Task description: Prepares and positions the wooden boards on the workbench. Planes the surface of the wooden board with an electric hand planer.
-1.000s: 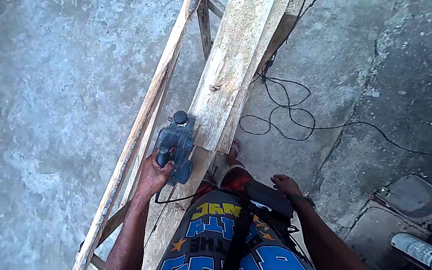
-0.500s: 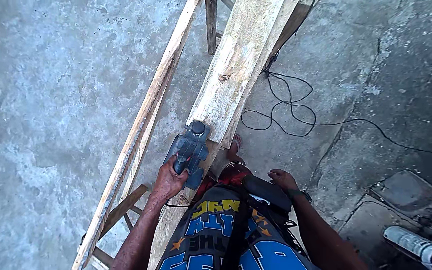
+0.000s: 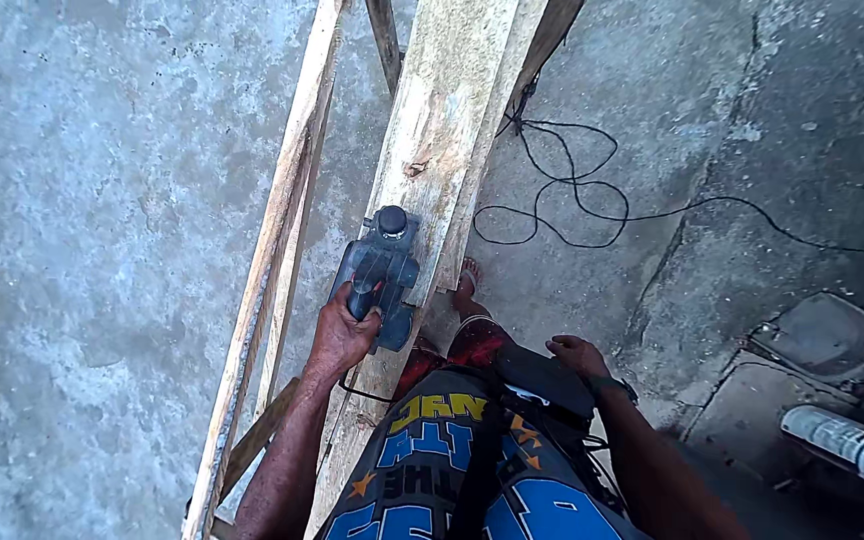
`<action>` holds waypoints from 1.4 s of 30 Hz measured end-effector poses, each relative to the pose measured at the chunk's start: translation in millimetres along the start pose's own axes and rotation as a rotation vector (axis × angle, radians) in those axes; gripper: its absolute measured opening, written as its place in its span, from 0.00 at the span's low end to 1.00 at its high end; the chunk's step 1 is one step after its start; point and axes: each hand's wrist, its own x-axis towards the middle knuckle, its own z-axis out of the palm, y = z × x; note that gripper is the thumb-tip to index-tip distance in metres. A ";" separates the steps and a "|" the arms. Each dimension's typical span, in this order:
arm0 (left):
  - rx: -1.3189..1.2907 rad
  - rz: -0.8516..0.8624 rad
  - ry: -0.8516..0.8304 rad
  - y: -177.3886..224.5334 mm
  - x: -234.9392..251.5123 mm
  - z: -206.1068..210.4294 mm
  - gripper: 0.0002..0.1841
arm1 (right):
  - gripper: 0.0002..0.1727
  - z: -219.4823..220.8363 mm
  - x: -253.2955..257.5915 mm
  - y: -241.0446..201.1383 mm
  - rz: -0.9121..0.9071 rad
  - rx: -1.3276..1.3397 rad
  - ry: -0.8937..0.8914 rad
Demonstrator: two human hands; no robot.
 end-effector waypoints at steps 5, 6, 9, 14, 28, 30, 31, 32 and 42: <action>0.015 -0.002 -0.013 28.8 38.1 4.7 0.16 | 0.24 -9.6 0.3 -0.5 0.028 0.073 0.022; 0.008 -0.007 -0.020 33.6 45.7 5.2 0.17 | 0.24 -11.0 0.4 0.9 0.036 0.082 0.025; -0.027 0.018 0.002 50.4 62.8 2.7 0.16 | 0.25 -14.3 1.2 3.4 0.054 0.123 0.043; -0.112 0.124 0.065 53.8 48.7 -26.3 0.16 | 0.25 -15.2 -2.7 1.2 0.066 0.198 0.045; -0.110 0.009 0.089 -60.3 -80.5 -26.6 0.21 | 0.23 15.2 -7.9 -6.6 -0.055 -0.049 -0.009; -0.063 0.023 0.050 -70.3 -89.7 -18.3 0.21 | 0.24 17.2 -9.5 -13.3 -0.075 -0.069 -0.021; -0.045 0.028 0.034 -73.3 -92.8 -15.0 0.21 | 0.24 18.3 -9.5 -15.4 -0.078 -0.071 -0.026; -0.036 0.029 0.023 -73.6 -93.5 -11.9 0.22 | 0.24 18.3 -8.3 -18.4 -0.080 -0.066 -0.027; -0.100 0.028 0.036 -26.0 -36.6 9.6 0.19 | 0.24 3.8 3.4 -23.1 -0.075 -0.029 -0.013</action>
